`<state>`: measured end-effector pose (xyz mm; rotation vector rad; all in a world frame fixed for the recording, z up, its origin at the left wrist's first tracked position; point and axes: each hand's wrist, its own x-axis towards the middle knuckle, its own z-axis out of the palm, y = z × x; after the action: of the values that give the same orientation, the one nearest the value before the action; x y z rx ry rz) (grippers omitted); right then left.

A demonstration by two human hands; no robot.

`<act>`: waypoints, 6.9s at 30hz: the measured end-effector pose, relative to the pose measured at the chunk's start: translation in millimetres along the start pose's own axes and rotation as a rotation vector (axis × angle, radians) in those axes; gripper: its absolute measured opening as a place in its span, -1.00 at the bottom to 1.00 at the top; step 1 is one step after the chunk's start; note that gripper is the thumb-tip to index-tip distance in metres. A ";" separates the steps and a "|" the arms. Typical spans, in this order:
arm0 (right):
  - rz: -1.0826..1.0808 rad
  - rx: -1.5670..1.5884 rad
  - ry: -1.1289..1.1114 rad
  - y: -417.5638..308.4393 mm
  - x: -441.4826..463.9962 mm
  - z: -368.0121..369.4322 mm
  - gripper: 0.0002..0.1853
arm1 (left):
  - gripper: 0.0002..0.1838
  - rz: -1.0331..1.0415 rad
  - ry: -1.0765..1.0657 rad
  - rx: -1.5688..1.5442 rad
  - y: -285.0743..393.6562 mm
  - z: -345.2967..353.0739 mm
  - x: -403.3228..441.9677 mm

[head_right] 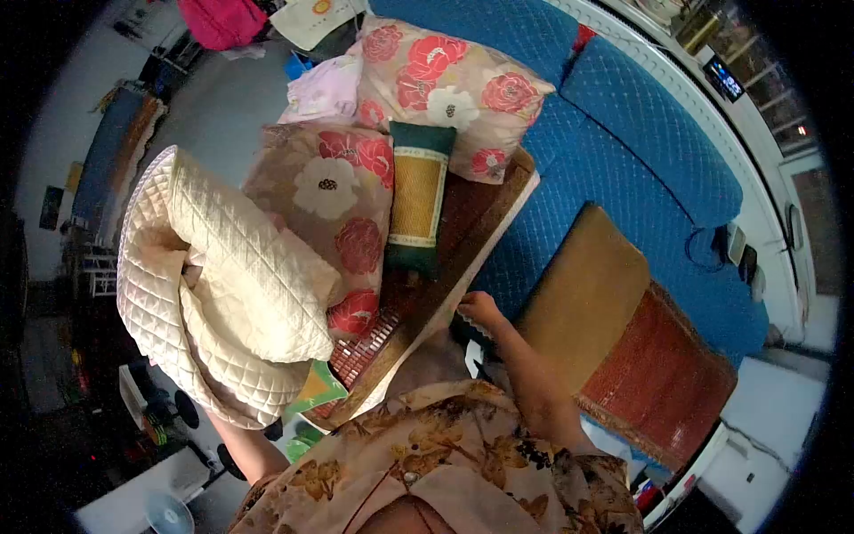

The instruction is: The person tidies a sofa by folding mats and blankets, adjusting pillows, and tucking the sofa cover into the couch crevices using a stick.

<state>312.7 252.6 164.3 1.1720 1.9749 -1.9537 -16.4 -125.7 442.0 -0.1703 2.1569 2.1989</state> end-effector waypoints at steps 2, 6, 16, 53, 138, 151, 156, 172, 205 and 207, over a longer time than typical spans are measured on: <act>-0.009 0.072 -0.045 9.7 -24.9 6.5 -0.70 | -0.45 0.020 -0.016 0.014 -1.7 4.0 9.2; 0.039 -0.004 0.121 101.9 -60.4 -17.0 -0.69 | -0.45 0.067 -0.066 0.024 -8.3 12.5 26.7; 0.368 0.557 0.678 206.8 -223.3 -35.5 -0.70 | -0.45 0.205 -0.223 0.344 -5.9 110.9 135.0; 0.757 0.686 1.047 357.5 -573.8 -35.6 -0.73 | -0.56 0.223 -1.641 0.965 -276.8 227.3 -309.9; -0.083 -0.134 0.325 314.2 -312.4 -123.6 -0.59 | -0.59 -0.134 -1.328 1.255 -398.5 251.7 -373.9; 0.442 0.353 1.156 608.1 -453.6 -303.0 -0.35 | -0.06 0.087 -1.073 1.230 -508.3 336.1 -321.8; 0.488 0.671 1.194 665.9 -454.0 -324.0 -0.34 | 0.00 -0.090 -1.099 1.017 -519.8 341.9 -335.3; 0.252 -0.213 0.891 403.3 -398.1 -309.4 -0.59 | -0.30 0.479 -1.785 1.227 -358.3 348.7 -680.3; -0.236 -0.084 0.397 178.6 -450.9 -235.0 -0.63 | -0.49 -0.145 -1.072 0.851 -263.9 213.7 -606.6; -0.353 -0.093 0.329 162.1 -440.5 -225.1 -0.58 | -0.50 -0.095 -0.934 0.734 -255.1 176.8 -586.5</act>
<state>806.8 244.3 327.6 1.2601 2.5657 -1.8842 588.6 77.9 261.2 0.6288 2.0660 0.9462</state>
